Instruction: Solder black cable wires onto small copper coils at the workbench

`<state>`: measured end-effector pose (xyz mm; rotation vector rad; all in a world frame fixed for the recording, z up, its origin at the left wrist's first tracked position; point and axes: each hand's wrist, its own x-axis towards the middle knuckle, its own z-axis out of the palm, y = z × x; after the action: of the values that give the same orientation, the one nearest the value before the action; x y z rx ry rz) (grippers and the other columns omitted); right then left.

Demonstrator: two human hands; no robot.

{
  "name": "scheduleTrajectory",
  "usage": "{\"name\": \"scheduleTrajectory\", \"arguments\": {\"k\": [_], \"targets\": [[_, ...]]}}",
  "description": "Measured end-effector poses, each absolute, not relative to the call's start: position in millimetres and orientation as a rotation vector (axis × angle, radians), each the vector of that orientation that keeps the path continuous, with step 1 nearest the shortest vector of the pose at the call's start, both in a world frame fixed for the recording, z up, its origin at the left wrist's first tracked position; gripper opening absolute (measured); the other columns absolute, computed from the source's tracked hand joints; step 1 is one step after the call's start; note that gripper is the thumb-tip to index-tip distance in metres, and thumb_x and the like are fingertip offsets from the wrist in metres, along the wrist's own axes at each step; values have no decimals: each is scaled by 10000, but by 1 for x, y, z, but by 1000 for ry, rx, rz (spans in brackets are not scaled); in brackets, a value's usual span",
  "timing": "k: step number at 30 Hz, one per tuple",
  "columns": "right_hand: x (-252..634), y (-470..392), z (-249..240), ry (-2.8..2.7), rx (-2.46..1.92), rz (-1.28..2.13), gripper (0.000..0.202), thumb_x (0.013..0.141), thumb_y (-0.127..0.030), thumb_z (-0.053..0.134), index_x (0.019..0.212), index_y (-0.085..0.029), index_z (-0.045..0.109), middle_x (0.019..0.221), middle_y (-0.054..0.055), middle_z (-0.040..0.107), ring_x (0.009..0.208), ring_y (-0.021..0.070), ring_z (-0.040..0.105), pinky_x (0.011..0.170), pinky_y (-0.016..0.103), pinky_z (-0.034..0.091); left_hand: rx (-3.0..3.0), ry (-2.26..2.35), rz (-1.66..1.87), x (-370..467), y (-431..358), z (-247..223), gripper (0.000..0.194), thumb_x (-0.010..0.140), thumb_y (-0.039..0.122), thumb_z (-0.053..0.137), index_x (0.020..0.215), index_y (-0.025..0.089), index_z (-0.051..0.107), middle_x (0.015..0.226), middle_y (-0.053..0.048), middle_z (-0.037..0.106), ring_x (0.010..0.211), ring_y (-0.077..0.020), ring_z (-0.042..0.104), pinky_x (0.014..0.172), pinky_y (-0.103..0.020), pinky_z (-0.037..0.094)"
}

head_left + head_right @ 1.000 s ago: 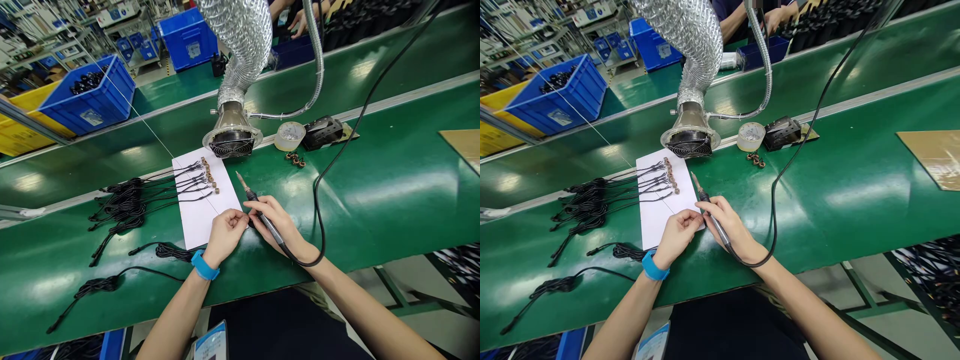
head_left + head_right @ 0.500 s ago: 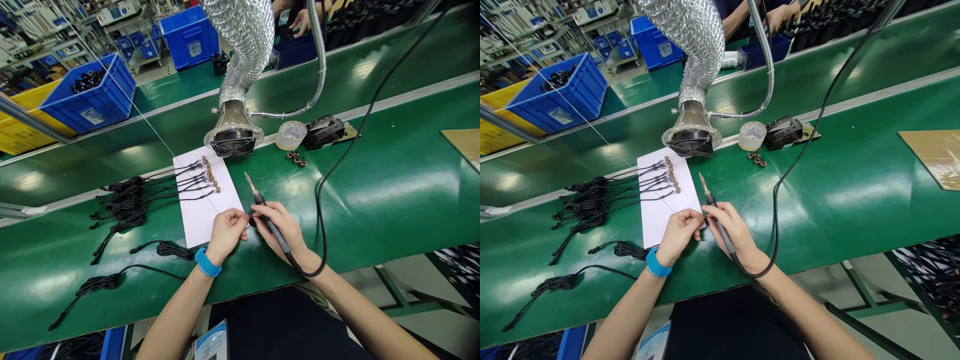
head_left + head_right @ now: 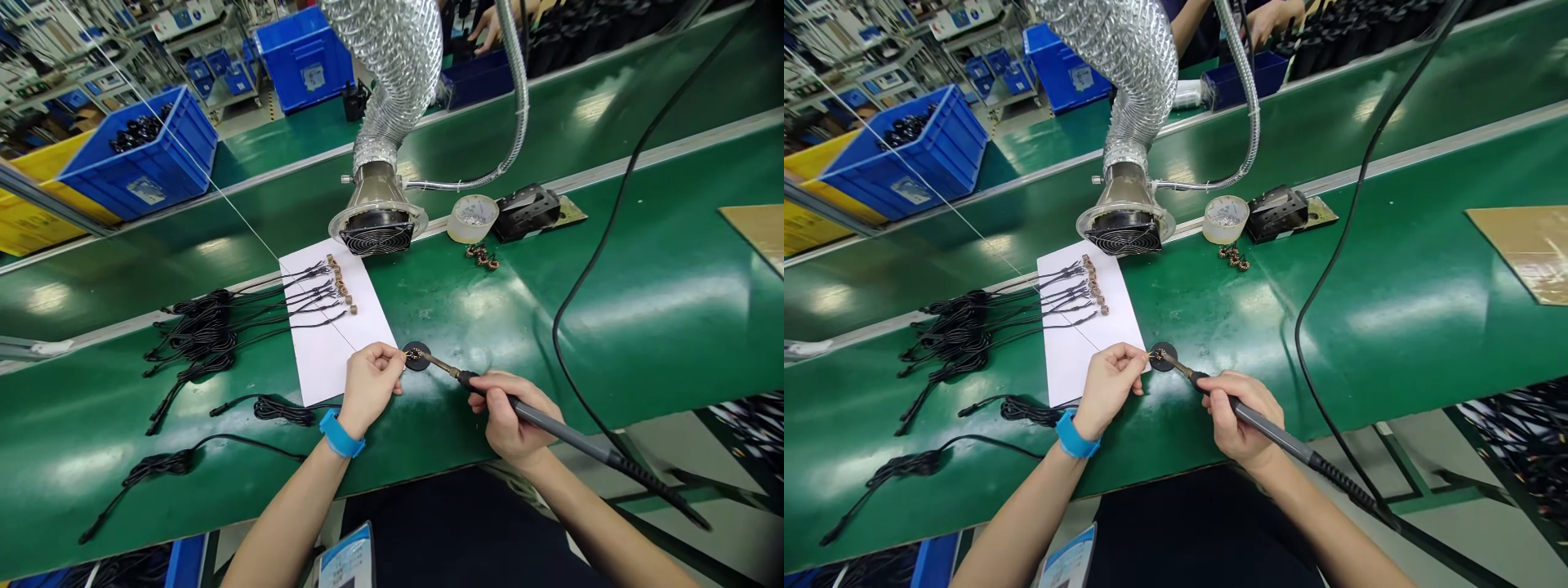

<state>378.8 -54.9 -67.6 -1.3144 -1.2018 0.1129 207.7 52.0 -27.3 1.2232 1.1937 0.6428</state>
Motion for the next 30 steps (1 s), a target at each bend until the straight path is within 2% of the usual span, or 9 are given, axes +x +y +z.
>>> {"name": "scheduleTrajectory", "arguments": {"k": [10,16,25,30], "targets": [[376,-47,-54,-1356,-1199,93,193,895,-105,546,949,-196,708,617,-28,653,574,125,632,609,284,543,1242,1208,630,209,51,-26,228,831,350,656,803,123,656,495,36,538,426,-76,499,440,-166,427],[375,-45,-51,-1380,-1208,109,182,900,-113,546,936,-197,703,609,-34,645,551,116,624,595,276,530,1241,1204,628,208,51,-26,219,832,342,653,801,125,655,497,35,539,432,-78,505,442,-165,423],[376,-49,-61,-1262,-1225,139,202,900,-132,550,952,-212,728,609,-21,661,552,145,643,607,317,574,1235,1205,624,208,51,-25,219,824,344,661,779,130,647,493,30,541,428,-80,502,446,-170,432],[375,-50,-65,-1174,-1226,160,206,905,-140,547,941,-211,738,587,-22,648,504,137,616,553,304,567,1240,1208,615,209,51,-24,212,823,337,652,774,131,646,494,31,537,428,-80,499,442,-169,432]]}}
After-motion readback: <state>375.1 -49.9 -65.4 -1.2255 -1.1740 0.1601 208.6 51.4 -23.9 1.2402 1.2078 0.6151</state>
